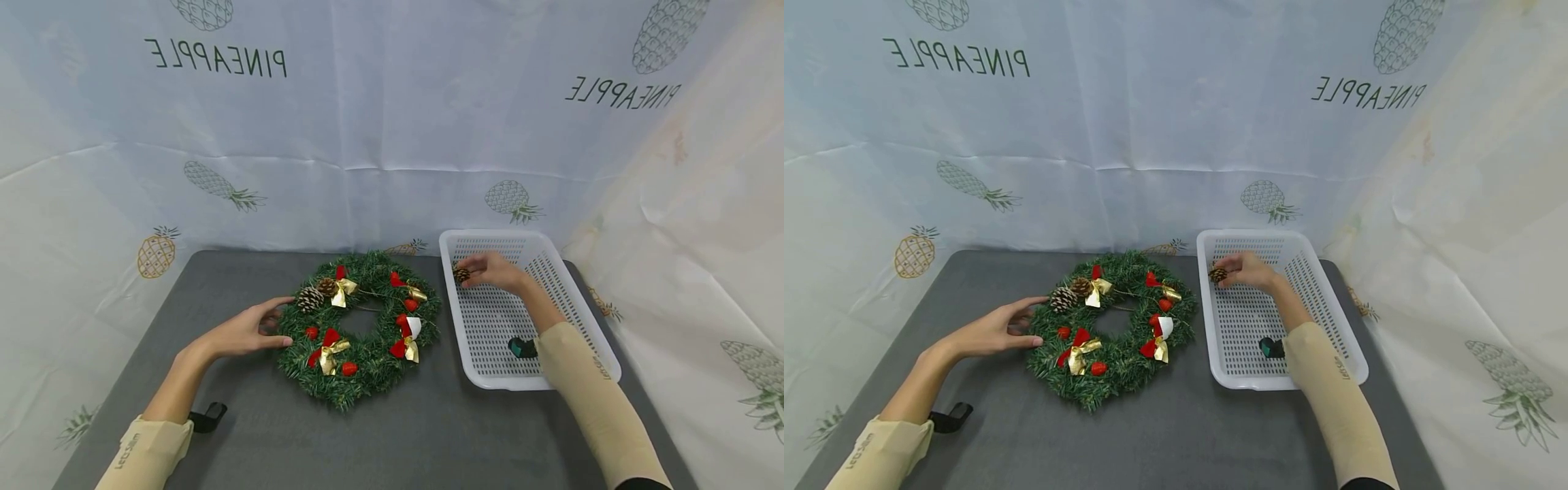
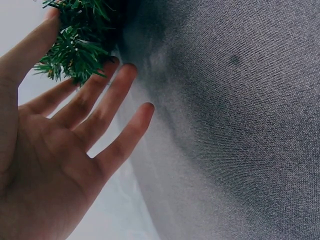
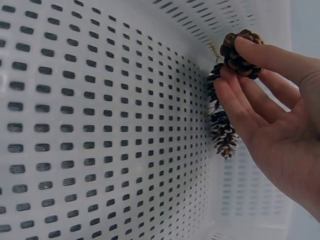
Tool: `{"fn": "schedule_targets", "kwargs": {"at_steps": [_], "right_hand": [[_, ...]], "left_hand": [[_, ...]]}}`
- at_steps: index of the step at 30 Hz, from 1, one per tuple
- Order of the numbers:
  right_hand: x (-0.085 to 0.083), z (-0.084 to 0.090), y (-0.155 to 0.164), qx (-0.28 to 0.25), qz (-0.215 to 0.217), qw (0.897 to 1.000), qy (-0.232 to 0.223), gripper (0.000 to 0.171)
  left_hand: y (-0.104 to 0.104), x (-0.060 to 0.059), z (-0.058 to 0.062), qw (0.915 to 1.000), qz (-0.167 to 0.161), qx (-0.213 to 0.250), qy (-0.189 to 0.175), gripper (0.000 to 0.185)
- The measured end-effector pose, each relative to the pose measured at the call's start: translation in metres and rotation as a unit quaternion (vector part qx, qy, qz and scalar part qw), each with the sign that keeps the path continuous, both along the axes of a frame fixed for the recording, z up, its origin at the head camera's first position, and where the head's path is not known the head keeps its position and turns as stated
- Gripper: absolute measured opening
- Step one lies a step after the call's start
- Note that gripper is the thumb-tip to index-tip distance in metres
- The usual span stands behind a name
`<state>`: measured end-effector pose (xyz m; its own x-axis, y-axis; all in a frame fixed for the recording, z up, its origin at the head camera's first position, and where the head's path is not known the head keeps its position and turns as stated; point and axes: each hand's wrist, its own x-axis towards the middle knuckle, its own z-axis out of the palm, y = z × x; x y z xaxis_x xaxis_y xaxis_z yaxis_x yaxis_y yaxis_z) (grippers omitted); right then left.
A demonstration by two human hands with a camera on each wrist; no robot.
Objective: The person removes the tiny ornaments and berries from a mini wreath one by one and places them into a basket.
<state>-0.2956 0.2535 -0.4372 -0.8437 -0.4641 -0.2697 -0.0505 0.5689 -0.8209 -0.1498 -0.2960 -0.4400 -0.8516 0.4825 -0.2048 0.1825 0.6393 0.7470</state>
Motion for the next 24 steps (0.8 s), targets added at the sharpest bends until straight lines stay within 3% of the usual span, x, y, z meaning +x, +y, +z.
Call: {"fn": "schedule_targets", "kwargs": {"at_steps": [17, 24], "right_hand": [[0.0018, -0.0081, -0.0017, 0.043, -0.006, 0.999, 0.019, 0.054], [0.0037, -0.0089, -0.0002, 0.036, 0.007, 0.999, 0.031, 0.048]], "left_hand": [[0.0002, 0.0002, 0.0020, 1.0000, -0.002, 0.003, 0.001, 0.090], [-0.0008, 0.0006, -0.0009, 1.0000, 0.003, 0.003, 0.002, 0.090]]}}
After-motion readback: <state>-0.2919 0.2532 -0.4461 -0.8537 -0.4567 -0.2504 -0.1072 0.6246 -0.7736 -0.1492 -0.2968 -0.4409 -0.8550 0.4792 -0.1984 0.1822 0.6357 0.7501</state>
